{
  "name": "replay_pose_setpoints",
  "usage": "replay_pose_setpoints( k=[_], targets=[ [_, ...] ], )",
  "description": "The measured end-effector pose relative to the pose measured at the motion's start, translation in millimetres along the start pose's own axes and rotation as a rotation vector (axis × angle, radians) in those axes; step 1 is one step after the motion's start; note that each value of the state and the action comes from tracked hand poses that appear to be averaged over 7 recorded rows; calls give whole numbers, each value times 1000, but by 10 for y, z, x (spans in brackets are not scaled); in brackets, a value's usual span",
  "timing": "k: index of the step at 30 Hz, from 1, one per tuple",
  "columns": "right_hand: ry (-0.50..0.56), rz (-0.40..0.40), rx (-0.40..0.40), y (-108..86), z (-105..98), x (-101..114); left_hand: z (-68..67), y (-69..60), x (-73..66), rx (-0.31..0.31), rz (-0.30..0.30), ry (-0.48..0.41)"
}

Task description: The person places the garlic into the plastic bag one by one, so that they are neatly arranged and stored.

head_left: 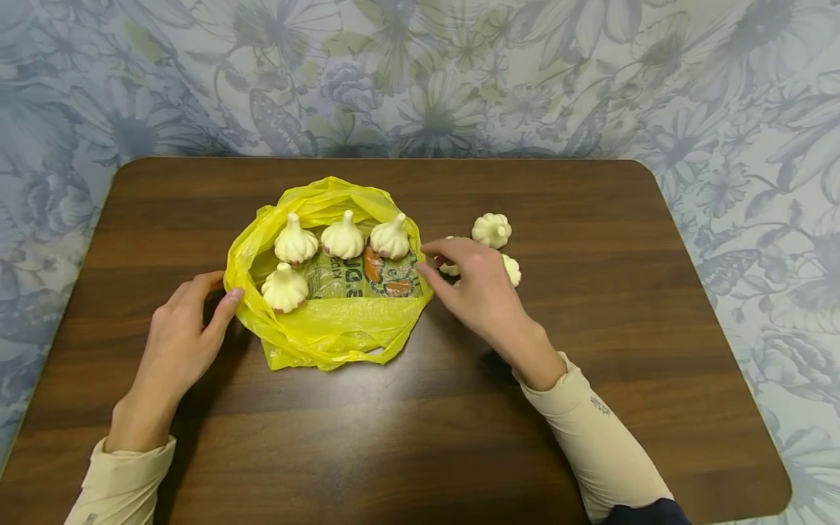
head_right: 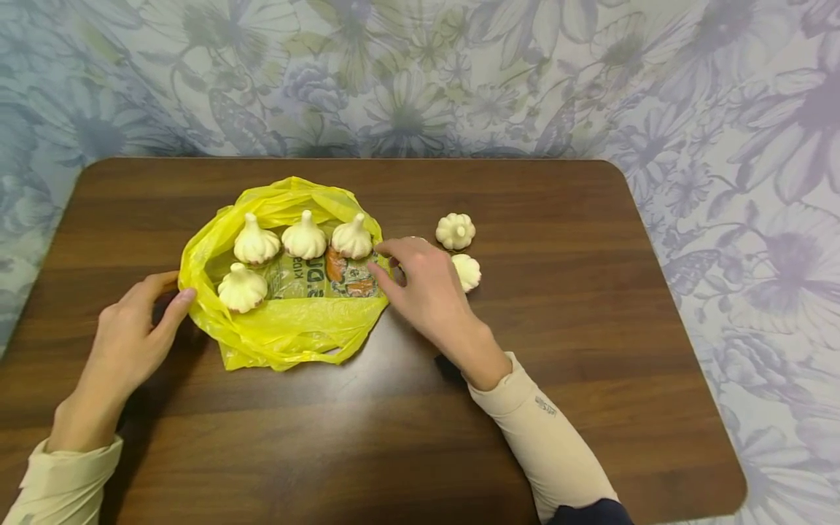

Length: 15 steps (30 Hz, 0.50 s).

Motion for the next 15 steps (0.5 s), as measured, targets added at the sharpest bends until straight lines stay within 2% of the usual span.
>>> replay_pose_setpoints(
  k=[5,8,11,15],
  targets=[
    [-2,35,-83,-34,-310,-283,-1,10,-4,3,-5,1],
    [-3,63,-104,-42,-454,-429,5,9,5,12,-14,3],
    [-10,92,-77,-45,-519,-556,14,5,12,18,-19,5],
    [-33,114,17,-54,-524,-678,20,1,17,19,-21,7]
  ],
)
Point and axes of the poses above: each hand's wrist, its own y-axis towards the middle knuckle, its own z-axis out of the palm, x = y × z, the point moved 9 cm from there along y, towards the middle knuckle, and after that the axes turned 3 degrees about z, right-handed, at the moved point
